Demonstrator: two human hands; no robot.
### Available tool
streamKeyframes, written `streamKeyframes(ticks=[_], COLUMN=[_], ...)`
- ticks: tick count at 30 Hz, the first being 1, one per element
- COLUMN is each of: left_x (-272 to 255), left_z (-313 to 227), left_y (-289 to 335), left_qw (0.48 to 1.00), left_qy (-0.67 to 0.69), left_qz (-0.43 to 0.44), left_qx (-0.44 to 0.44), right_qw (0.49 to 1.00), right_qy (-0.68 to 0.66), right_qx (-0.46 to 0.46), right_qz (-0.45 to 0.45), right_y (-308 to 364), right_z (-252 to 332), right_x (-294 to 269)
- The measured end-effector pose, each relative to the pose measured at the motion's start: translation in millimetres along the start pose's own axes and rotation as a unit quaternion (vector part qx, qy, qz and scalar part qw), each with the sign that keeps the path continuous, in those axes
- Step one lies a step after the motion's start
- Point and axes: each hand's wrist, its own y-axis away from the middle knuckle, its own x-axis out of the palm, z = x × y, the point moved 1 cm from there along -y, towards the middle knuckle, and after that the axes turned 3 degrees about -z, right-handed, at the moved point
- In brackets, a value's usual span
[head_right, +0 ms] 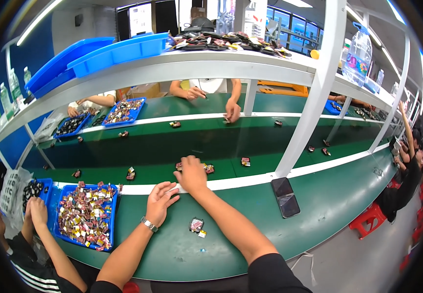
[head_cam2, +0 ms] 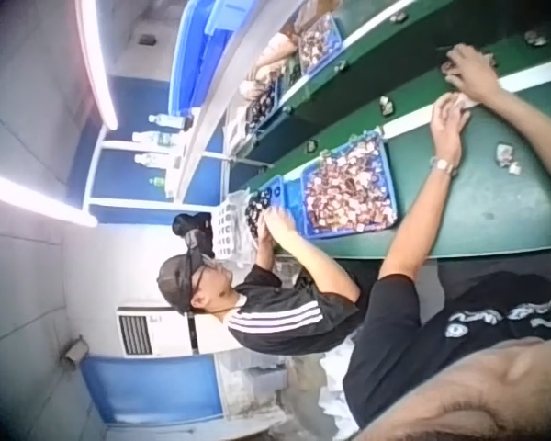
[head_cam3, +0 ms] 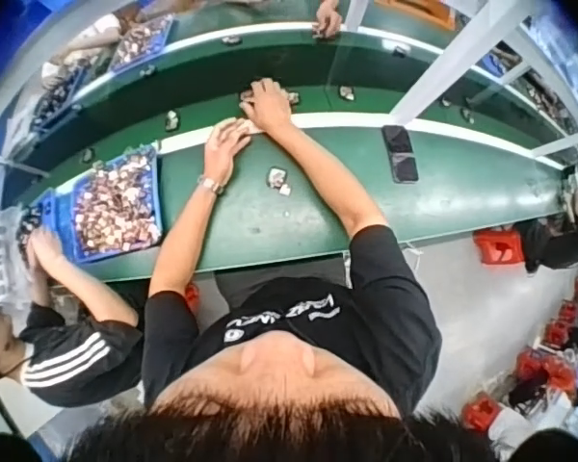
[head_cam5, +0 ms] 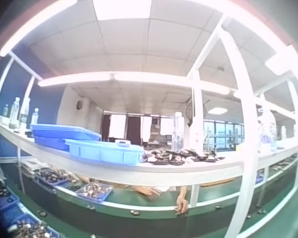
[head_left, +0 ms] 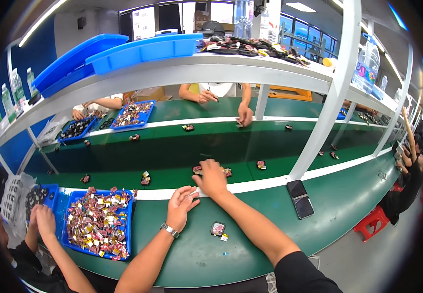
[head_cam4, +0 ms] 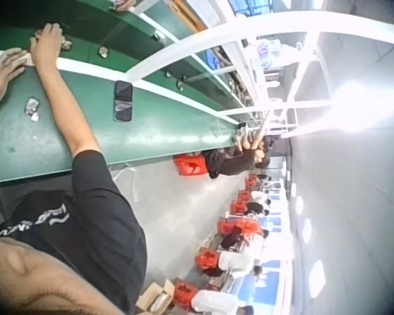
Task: Manually assembling small electronic relay components on a production line.
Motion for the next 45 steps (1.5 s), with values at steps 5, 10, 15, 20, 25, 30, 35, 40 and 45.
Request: streamKeyframes(ticks=[5, 10, 15, 20, 25, 30, 35, 40, 45], left_x=[15, 14, 5, 12, 13, 16, 18, 19, 17], left_z=[-4, 0, -5, -13, -16, -10, -6, -7, -5], left_y=[0, -3, 1, 1, 2, 6, 7, 8, 7], left_qw=[0.999, 0.996, 0.995, 0.976, 0.961, 0.974, 0.975, 0.976, 0.975], left_qy=[-0.032, -0.079, -0.087, -0.061, -0.026, 0.050, 0.047, 0.063, 0.075], left_qz=[0.009, 0.042, 0.028, 0.142, 0.189, 0.143, 0.138, 0.135, 0.136], left_qx=[-0.006, -0.027, -0.046, -0.155, -0.200, -0.171, -0.167, -0.160, -0.157], right_qw=[0.980, 0.977, 0.973, 0.934, 0.939, 0.975, 0.983, 0.978, 0.968], right_qy=[0.088, -0.006, -0.193, -0.305, -0.275, -0.211, -0.133, -0.148, -0.174], right_qx=[0.168, 0.203, 0.128, -0.069, -0.108, -0.068, -0.115, -0.144, -0.181], right_qz=[-0.059, -0.059, 0.012, 0.173, 0.176, -0.005, -0.044, -0.033, -0.009], right_y=[25, 25, 46, 69, 69, 85, 87, 85, 80], right_z=[-61, -88, -66, -19, -8, 14, 13, 8, 0], right_x=[-47, -30, -63, -106, -108, -94, -80, -83, -86])
